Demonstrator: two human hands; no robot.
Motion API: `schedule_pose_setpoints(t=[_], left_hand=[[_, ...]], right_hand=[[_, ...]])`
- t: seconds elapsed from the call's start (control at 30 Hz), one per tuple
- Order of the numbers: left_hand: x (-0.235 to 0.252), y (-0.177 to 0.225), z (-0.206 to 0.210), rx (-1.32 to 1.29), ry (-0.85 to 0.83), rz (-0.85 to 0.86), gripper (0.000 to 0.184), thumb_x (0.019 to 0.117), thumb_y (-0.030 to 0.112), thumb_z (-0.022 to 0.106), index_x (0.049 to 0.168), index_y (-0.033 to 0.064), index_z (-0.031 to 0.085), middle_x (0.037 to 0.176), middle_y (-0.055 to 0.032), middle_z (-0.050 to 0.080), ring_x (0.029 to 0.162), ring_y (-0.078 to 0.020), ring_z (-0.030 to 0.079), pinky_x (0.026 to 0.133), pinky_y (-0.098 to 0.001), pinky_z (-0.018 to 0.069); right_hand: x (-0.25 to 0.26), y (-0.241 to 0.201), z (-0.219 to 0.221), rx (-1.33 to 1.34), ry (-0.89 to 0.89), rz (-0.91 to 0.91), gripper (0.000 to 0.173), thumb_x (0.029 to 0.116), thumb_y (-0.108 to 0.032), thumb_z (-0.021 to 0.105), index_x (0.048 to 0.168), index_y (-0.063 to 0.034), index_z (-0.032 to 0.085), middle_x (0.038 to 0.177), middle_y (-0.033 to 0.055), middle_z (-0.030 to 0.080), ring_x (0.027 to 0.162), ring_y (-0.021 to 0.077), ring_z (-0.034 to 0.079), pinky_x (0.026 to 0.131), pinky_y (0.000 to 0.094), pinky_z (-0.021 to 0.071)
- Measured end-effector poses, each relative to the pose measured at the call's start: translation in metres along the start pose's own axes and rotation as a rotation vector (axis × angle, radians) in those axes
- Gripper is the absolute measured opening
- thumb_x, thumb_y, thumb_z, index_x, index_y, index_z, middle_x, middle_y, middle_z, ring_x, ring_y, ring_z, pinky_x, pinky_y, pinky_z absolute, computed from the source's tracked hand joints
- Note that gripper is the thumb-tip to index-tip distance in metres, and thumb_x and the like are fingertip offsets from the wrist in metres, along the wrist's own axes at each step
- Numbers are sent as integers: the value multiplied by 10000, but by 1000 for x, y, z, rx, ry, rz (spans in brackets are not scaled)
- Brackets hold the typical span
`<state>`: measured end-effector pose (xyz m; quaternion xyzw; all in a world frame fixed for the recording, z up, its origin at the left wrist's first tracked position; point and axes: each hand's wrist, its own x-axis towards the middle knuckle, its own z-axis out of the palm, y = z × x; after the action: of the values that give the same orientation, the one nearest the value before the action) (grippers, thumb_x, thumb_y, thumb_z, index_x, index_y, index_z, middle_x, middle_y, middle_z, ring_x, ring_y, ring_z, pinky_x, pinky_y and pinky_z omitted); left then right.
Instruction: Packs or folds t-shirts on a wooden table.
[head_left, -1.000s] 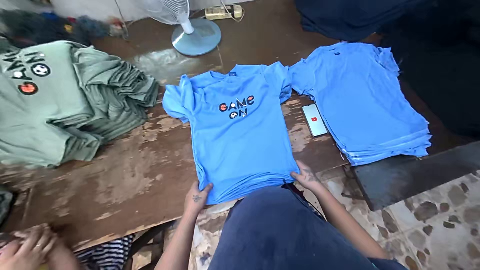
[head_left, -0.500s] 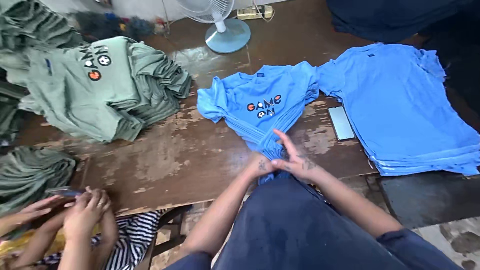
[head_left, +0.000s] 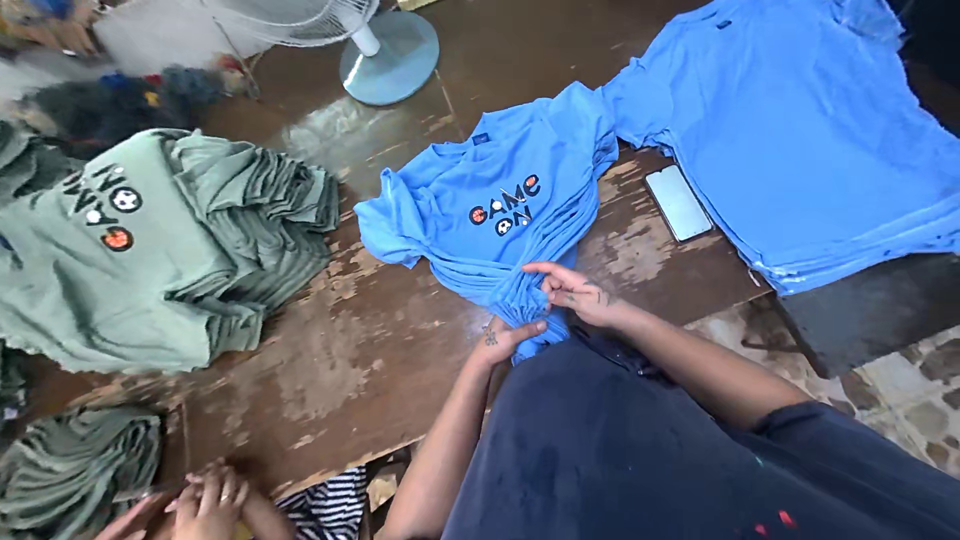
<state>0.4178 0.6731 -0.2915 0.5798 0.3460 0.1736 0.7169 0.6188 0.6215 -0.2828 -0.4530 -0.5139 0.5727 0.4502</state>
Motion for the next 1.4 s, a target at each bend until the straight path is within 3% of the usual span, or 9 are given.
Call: schedule_pose_setpoints(t=[0.13,0.37,0.5,0.6,0.8,0.93,1.17,1.3,1.4], left_hand=[[7,4,-2,46,-35,-11,433,852,37,717,1243,-64,560,1083,1,718,1039,-20,670,990,-260,548],[14,19,-6,309,-81,-71,477,864,153,760,1256,-68,601,1151,-69,698,1102,-34,635,1034,-262,501],[12,18,0,505,-19,-84,519,885,334,751,1237,-35,655,1197,-142,701,1180,-173,637,1082,-407,473],[11,21,4,697,-46,-93,560,923,439,694,1223,-33,674,1214,-221,690,1214,-341,632,1066,-574,451],[12,32,10,804,-52,-127,588,934,482,670,1187,-48,683,1179,-256,693,1176,-405,645,1015,-624,463],[17,28,14,766,-17,-97,598,902,453,719,1201,-62,669,1185,-258,690,1182,-392,645,1027,-607,466],[19,45,22,984,-101,-190,594,957,494,626,1141,-67,691,1133,-286,698,1124,-457,659,956,-650,481],[21,57,28,1081,-143,-285,600,981,505,586,1118,-70,691,1127,-299,690,1128,-477,650,942,-660,478],[18,61,33,1107,-114,-312,595,982,499,584,1131,-68,686,1122,-300,690,1113,-480,656,920,-661,489]], right_hand=[[2,-6,2,-68,36,34,524,1048,-203,484,1526,-4,402,971,102,625,836,116,615,822,306,539],[5,-9,0,-171,32,79,560,992,-37,455,1546,-26,370,952,144,647,818,149,624,801,325,538],[3,-3,-9,-121,24,61,555,1019,-171,432,1545,-8,360,939,79,636,811,83,603,810,286,527],[1,-11,-9,-135,0,104,647,1016,-302,541,1562,-23,334,975,78,645,845,92,624,823,294,546],[0,-16,-14,-218,-8,108,574,937,-42,506,1499,13,407,1012,151,669,894,154,656,849,328,550],[-3,-13,-21,-157,13,88,563,940,-7,479,1494,43,391,1035,151,679,928,127,661,881,301,545],[0,-22,-24,-189,-28,191,691,1010,-326,573,1596,-76,303,979,120,642,870,163,621,853,362,532],[3,-20,-24,-298,-26,150,561,996,-118,486,1547,-57,398,879,143,593,789,217,561,779,402,498],[1,-20,-25,-284,-31,139,521,1010,-82,426,1527,-21,411,920,163,623,844,219,590,836,390,505]])
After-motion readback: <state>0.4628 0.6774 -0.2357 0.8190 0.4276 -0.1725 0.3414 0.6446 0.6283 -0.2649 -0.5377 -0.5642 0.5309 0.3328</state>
